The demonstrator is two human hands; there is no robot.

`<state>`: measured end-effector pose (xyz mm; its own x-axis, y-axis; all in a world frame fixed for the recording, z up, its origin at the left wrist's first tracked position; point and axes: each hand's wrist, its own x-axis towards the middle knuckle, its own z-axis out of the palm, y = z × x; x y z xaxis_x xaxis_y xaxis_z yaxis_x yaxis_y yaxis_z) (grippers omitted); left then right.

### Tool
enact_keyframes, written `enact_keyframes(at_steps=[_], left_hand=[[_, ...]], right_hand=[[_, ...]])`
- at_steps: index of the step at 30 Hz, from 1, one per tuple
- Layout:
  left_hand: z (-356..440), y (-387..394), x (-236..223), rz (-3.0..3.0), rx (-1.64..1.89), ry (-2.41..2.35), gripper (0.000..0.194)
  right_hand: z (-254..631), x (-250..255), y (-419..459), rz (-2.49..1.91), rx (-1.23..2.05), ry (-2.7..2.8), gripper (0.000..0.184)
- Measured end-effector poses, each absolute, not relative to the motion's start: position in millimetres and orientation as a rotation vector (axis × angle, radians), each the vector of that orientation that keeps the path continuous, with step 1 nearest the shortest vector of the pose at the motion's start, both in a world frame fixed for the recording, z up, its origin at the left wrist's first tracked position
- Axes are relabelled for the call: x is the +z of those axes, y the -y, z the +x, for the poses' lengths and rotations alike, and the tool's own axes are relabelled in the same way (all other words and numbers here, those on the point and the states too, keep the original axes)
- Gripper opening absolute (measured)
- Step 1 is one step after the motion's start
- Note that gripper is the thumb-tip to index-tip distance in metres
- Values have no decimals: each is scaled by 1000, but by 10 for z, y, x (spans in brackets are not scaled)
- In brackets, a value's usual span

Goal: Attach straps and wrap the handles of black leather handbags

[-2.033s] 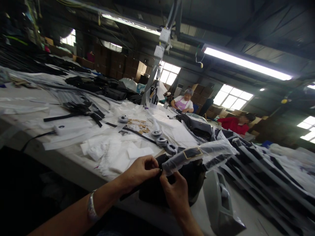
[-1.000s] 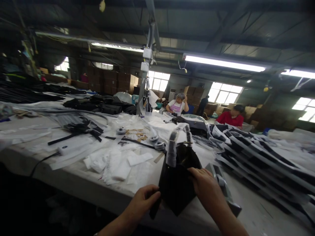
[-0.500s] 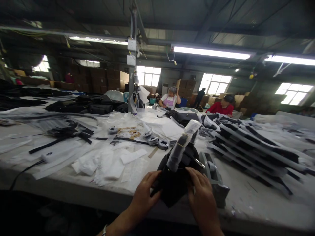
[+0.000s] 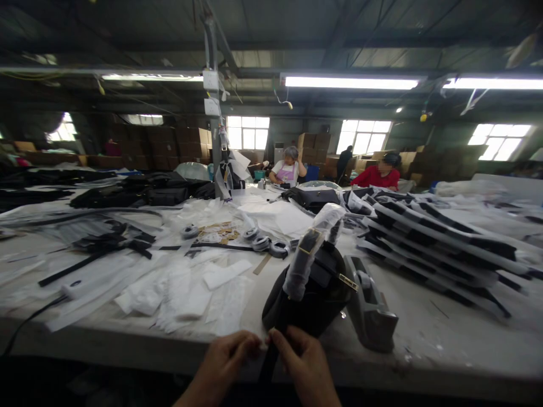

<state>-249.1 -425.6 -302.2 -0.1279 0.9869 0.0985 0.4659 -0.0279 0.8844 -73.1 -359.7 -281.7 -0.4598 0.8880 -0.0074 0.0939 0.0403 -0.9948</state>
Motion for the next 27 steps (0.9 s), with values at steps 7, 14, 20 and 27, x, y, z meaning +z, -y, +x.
enact_keyframes(at_steps=[7, 14, 20, 27], left_hand=[[-3134, 3598, -2969, 1593, 1002, -2313, 38], [-3241, 3355, -2996, 1525, 928, -2269, 22], [-3193, 3551, -2680, 1433, 1140, -2041, 39], [-2697, 4182, -2657, 1085, 1204, -1600, 43]], right_hand=[[-773, -2869, 3639, -984, 1469, 1535, 52], [-781, -2878, 3657, -916, 1516, 1463, 50], [-788, -2917, 3625, -879, 1485, 1520, 47], [-869, -2862, 3712, -796, 1547, 1334, 43]])
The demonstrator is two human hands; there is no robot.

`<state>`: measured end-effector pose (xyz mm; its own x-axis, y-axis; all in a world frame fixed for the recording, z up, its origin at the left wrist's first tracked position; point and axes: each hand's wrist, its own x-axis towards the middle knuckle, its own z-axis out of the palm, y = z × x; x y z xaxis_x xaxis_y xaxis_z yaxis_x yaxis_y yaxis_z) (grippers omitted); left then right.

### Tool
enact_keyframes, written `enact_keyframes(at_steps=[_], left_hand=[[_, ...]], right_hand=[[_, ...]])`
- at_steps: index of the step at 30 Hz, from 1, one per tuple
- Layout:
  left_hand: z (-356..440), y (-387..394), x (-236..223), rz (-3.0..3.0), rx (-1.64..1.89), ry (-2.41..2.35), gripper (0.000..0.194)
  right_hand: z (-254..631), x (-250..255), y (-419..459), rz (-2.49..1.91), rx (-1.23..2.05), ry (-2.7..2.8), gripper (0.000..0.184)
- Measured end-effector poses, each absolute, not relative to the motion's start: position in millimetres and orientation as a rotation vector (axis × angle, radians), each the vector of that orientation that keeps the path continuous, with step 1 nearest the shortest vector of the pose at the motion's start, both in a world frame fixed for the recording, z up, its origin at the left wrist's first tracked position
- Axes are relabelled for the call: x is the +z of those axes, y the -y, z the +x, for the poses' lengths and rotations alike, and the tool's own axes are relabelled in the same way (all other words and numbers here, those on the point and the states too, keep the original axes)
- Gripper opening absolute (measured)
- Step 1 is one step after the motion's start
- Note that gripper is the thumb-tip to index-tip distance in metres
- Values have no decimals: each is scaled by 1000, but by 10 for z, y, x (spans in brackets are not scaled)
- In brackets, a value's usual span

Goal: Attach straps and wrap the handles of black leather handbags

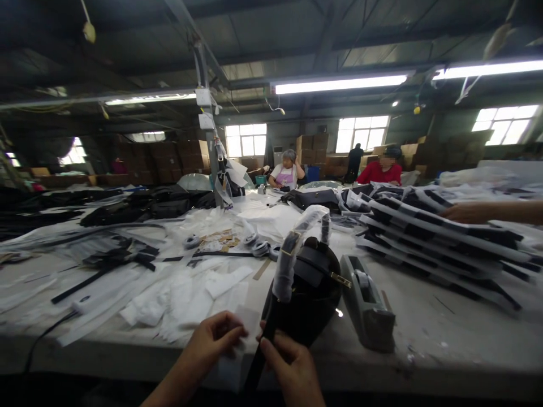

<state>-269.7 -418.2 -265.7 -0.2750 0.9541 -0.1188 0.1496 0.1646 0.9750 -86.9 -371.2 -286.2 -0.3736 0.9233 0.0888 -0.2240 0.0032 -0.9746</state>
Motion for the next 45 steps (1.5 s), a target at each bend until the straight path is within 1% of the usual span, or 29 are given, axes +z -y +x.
enact_keyframes(at_steps=[4, 7, 11, 16, 19, 23, 27, 33, 45], left_hand=[[-2461, 4351, -2750, 1016, 1168, -1522, 47], [-2375, 4356, -2747, 1036, 1223, -1505, 43], [-2384, 4324, -2738, 1010, 1286, -1529, 37], [-2506, 4409, -2855, 905, 1295, -1575, 41], [-2550, 4530, -2924, 878, 1305, -1572, 40], [-2551, 4700, -2969, 854, 1284, -1557, 39], [-2542, 4814, -3000, 841, 1263, -1581, 41], [-2544, 4865, -3027, 816, 1254, -1564, 43], [-2571, 4866, -3074, 811, 1277, -1551, 42]], right_hand=[[-813, -2808, 3729, -883, 1520, 1463, 43], [-788, -2805, 3712, -945, 1506, 1519, 44], [-778, -2809, 3682, -898, 1520, 1562, 42], [-704, -2753, 3681, -833, 1621, 1562, 38], [-700, -2754, 3721, -833, 1717, 1462, 37], [-825, -2848, 3810, -785, 1802, 1147, 35], [-984, -2925, 3884, -811, 1695, 1022, 32], [-1057, -2902, 3919, -920, 1512, 1093, 32], [-1045, -2903, 3906, -983, 1396, 1216, 34]])
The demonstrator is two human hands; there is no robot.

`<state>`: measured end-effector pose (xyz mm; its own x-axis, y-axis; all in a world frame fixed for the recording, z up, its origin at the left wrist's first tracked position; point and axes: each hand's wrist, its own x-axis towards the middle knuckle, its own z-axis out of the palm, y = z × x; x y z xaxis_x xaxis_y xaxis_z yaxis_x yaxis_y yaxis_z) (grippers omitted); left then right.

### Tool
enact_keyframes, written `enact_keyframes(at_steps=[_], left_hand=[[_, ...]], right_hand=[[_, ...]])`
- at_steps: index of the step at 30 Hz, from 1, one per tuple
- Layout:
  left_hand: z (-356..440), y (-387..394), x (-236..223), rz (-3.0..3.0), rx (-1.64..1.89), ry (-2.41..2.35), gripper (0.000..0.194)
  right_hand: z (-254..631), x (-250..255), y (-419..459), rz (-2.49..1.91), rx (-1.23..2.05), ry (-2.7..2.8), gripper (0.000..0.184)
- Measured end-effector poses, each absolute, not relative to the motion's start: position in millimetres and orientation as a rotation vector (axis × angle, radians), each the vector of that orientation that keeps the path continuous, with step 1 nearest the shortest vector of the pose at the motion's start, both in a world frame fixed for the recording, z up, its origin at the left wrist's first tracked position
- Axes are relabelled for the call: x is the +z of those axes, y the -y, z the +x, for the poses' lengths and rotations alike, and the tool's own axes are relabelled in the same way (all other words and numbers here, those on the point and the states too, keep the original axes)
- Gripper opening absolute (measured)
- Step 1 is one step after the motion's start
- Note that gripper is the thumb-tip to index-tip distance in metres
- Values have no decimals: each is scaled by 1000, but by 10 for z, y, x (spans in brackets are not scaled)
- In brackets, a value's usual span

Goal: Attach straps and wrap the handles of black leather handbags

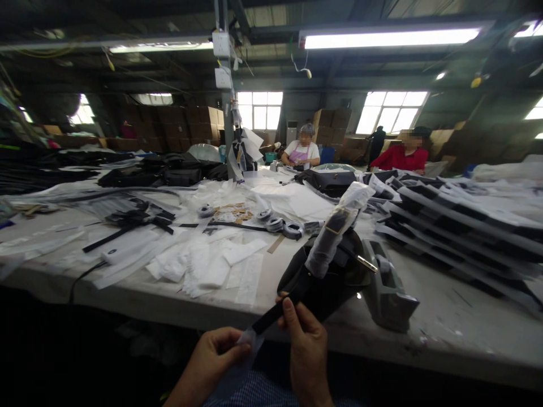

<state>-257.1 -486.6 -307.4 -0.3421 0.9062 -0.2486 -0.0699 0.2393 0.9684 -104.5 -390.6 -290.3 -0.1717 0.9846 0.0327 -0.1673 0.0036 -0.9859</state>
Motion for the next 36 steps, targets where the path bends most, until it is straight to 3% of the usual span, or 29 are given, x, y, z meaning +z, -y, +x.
enact_keyframes(at_steps=[9, 15, 20, 27, 36], left_hand=[[-2509, 4795, -3140, 739, 1329, -1493, 43], [-2328, 4544, -2907, 782, 1342, -1374, 38], [-2172, 4237, -2647, 884, 1418, -1337, 32], [-2037, 3886, -2576, 863, 1644, -1248, 28], [-2038, 3828, -2562, 918, 1655, -1301, 34]], right_hand=[[-1043, -2940, 3885, -981, 1426, 1318, 34], [-921, -2871, 3809, -991, 1334, 1484, 35], [-735, -2743, 3718, -1066, 1176, 1571, 49], [-741, -2574, 3598, -1123, 1184, 1603, 43], [-838, -2555, 3522, -1170, 1225, 1476, 42]])
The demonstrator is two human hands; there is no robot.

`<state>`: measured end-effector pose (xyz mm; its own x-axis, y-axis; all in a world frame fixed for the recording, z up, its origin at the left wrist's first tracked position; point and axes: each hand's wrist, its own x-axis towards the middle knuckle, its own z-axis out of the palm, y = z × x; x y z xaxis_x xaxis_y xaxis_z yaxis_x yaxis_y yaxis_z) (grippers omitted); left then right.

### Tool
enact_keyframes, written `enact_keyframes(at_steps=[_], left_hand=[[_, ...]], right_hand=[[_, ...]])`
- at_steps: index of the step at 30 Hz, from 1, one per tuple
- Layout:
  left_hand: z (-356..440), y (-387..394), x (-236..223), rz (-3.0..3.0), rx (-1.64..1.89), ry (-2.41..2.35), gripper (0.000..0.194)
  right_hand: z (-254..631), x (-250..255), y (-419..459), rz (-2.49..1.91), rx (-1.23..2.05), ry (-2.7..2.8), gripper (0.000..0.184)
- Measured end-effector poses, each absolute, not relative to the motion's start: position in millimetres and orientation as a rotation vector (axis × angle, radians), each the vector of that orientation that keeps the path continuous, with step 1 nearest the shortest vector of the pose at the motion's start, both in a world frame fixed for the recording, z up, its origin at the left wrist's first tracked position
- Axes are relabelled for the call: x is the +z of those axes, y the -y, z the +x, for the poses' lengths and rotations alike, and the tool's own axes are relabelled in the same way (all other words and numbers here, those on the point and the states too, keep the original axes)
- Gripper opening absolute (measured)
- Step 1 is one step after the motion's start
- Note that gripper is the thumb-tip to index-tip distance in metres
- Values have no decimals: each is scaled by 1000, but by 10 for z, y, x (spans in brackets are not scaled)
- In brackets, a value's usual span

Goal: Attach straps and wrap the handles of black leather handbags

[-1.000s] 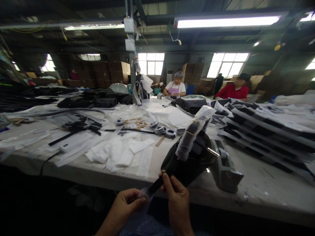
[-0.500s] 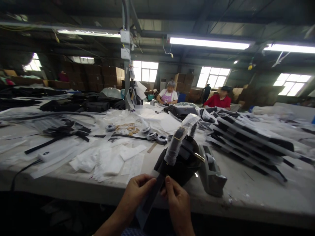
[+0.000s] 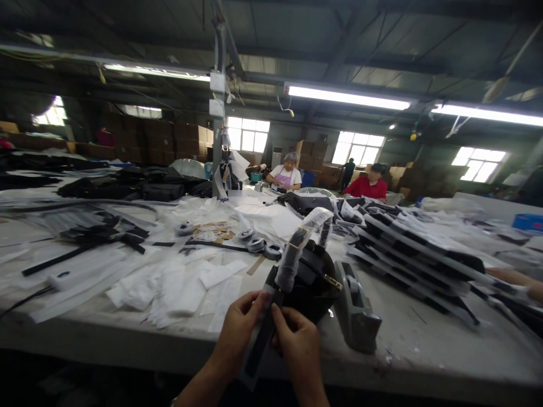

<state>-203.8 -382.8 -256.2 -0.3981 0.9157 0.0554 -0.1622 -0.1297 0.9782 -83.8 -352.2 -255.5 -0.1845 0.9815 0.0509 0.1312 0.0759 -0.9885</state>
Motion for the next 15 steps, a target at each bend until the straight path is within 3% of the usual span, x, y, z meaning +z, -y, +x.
enact_keyframes(at_steps=[7, 15], left_hand=[[-2054, 3968, -2799, 1041, 1542, -1420, 33], [-2000, 3953, -2760, 949, 1609, -1476, 37]], right_hand=[[-875, -2589, 3553, -1160, 1223, 1418, 41], [-888, -2562, 3451, -1130, 1268, 1457, 47]])
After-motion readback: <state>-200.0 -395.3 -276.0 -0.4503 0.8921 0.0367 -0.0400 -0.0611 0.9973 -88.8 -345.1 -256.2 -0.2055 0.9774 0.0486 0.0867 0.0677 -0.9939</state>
